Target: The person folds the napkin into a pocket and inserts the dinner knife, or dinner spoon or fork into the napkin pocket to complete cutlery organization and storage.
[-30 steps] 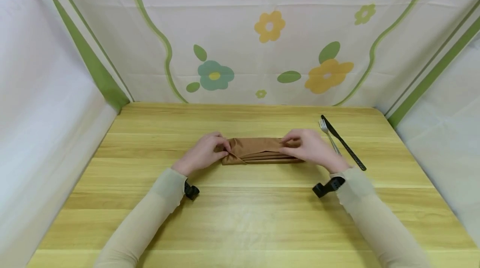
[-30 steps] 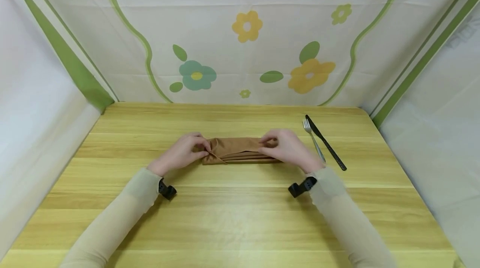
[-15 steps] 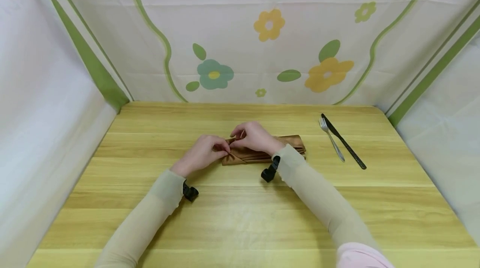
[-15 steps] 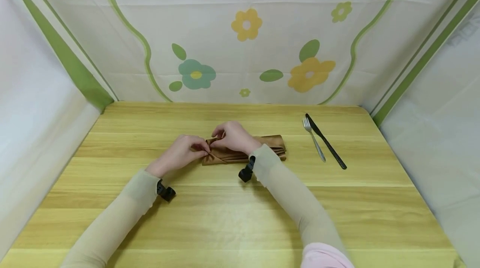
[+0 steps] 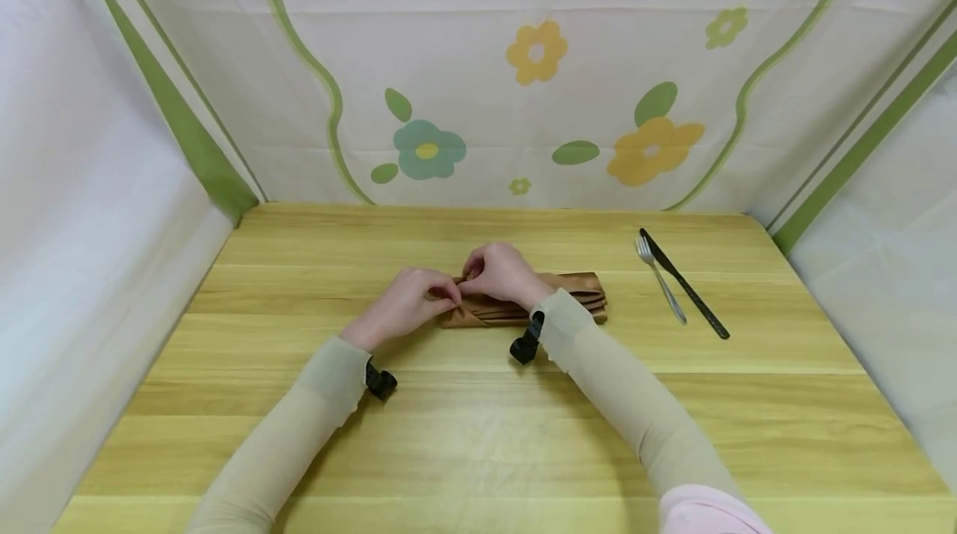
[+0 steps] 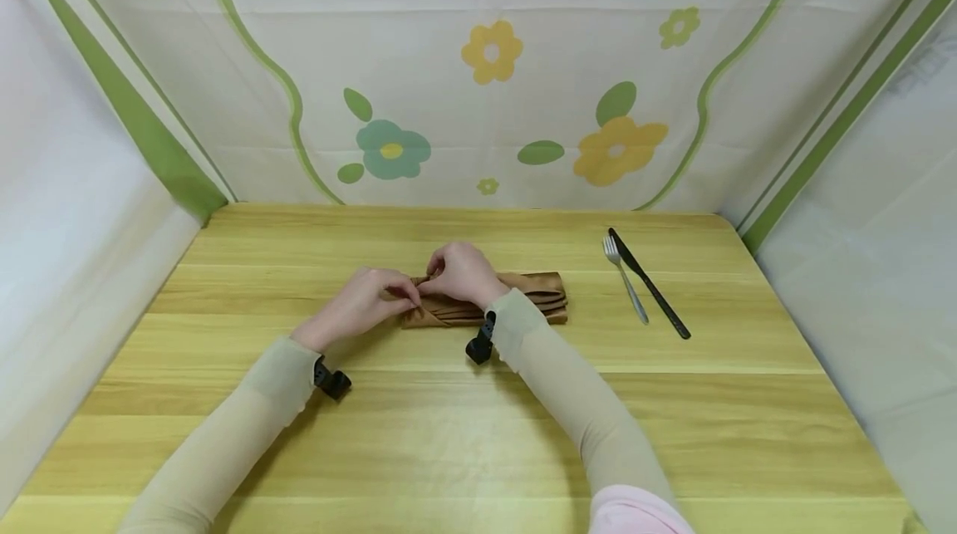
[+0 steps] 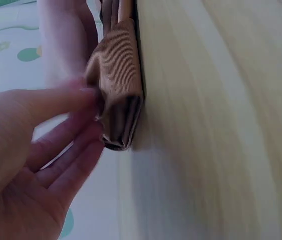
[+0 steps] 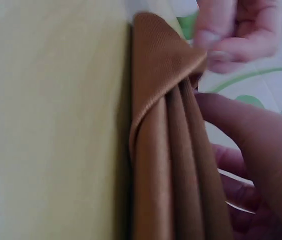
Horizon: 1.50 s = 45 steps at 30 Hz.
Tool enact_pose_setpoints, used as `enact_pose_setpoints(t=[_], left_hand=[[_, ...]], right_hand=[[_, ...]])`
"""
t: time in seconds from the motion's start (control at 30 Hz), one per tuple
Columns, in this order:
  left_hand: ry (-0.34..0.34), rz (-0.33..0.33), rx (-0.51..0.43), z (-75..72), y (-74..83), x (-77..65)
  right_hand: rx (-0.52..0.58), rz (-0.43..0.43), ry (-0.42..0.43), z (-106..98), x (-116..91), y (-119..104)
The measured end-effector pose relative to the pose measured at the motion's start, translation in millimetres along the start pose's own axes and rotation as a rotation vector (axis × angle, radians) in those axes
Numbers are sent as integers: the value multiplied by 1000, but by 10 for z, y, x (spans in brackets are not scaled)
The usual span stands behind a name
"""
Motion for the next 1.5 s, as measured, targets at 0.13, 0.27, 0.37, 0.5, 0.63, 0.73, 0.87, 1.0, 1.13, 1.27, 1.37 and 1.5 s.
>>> enact_pose_setpoints(t=[0.13,0.27,0.37,0.5,0.63,0.73,0.87,1.0,1.13,1.27,1.37,1.5], left_hand=[[-19,3,-20,17,57,19],[-31,-28,-20,19,72,9],[-50,-50,4,25,52,-12],[-85,-55,69,47,16,-38],[-98,-58,108,69,-1,-49],[-93,-76,115,79,-6,-48],[-84,-108,103,82,-18,-41],[-75,-118,81,78,-33,-34],[-71,-123,61,73,-43,-39],[-71,-123,60,77,-38,-51],[-66,-102,74,78,-26,-53],[-55,-84,90,73,-12,-50]], right_hand=[[-11,-23,7,14,7,13],[67,-47,-28,-63,-57,54],[123,-56,-46,-174,-159,99],[135,-69,-30,-329,-335,194],[107,-70,-7,-470,-559,320],[46,-65,-4,-561,-764,422],[-111,-63,-21,-635,-1060,558],[-229,-55,-35,-642,-1312,688],[-231,-54,-15,-605,-1460,779],[-213,-68,28,-575,-1519,824],[-201,-64,35,-577,-1536,844],[-212,-48,21,-594,-1550,862]])
Point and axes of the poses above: each hand's wrist, its own x-axis towards the middle knuckle, its own z-axis out of the palm, y = z × x, the point moved 3 cm from there along x, towards the middle knuckle, and after that the axes turned 11 degrees about -x, right-handed, at the moved point
